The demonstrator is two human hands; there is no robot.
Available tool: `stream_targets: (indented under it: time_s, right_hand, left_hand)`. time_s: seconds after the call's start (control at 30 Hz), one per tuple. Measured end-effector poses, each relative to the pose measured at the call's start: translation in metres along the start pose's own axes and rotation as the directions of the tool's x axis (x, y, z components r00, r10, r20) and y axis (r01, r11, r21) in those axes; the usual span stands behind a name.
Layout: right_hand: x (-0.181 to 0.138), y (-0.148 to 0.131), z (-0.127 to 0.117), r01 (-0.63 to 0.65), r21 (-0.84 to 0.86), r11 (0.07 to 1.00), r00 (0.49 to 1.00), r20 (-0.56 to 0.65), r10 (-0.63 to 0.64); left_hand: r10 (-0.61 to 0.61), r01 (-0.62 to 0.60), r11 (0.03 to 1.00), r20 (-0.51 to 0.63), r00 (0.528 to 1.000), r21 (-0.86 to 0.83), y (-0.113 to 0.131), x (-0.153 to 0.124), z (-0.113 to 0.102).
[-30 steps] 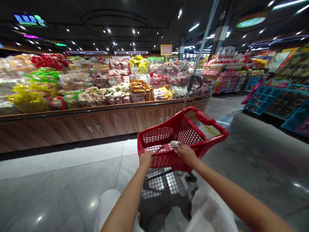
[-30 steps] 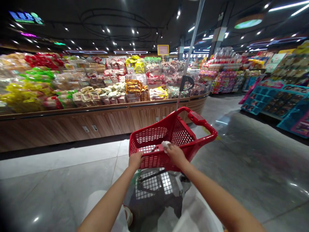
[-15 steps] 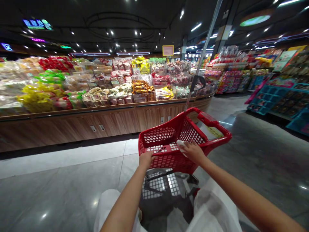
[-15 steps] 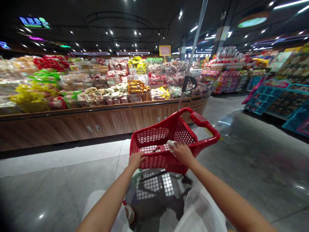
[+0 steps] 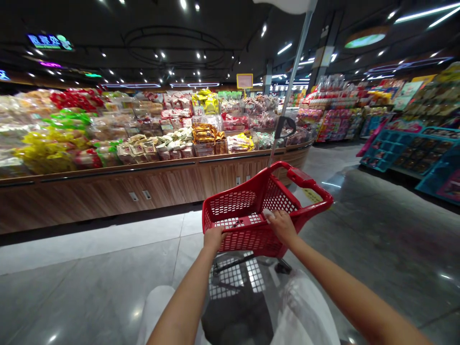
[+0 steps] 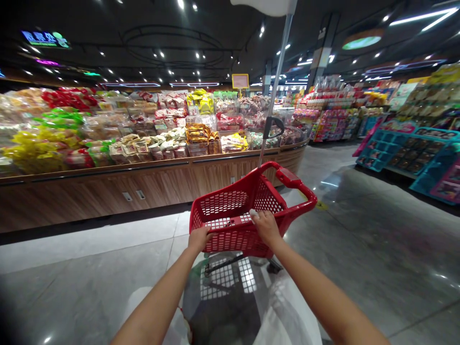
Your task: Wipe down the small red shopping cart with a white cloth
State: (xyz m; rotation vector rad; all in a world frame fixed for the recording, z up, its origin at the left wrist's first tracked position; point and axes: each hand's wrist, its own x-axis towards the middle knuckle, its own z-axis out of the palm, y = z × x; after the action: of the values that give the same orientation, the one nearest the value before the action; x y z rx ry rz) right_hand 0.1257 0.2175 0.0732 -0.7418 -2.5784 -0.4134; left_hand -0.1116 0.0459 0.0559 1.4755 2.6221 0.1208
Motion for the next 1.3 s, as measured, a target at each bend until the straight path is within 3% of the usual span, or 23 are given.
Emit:
stream_targets:
  time_s: [0.23,0.47,0.63,0.8,1.13,1.3]
  right_hand:
    - [0.007,-0.003,0.006,-0.016,0.001,1.0,1.0,-0.02,0.016]
    - [0.019,-0.02,0.016,-0.055,-0.019,0.998,0.998,-0.041,0.054]
    - [0.044,-0.055,0.028,-0.075,0.048,0.996,0.997,0.024,0.073]
    - [0.071,-0.101,0.043,-0.093,0.129,0.987,0.99,0.113,0.078]
    - [0.073,-0.139,0.035,-0.125,0.157,0.98,0.986,0.127,0.106]
    - [0.068,-0.19,0.034,-0.044,0.222,0.974,0.99,0.139,0.013]
  left_hand:
    - [0.02,-0.021,1.0,-0.022,1.0,-0.015,-0.006,0.009,0.001]
    - [0.053,-0.053,0.999,0.024,0.998,0.004,-0.032,0.032,-0.004]
    - [0.076,-0.08,0.996,0.082,0.994,0.047,-0.051,0.055,-0.013]
    - [0.083,-0.086,0.995,0.05,0.995,0.058,-0.059,0.062,-0.01]
    - [0.028,-0.028,1.0,0.054,0.998,-0.005,-0.08,0.037,-0.016]
    - [-0.033,0.033,0.999,0.045,0.998,-0.011,-0.087,0.005,-0.014]
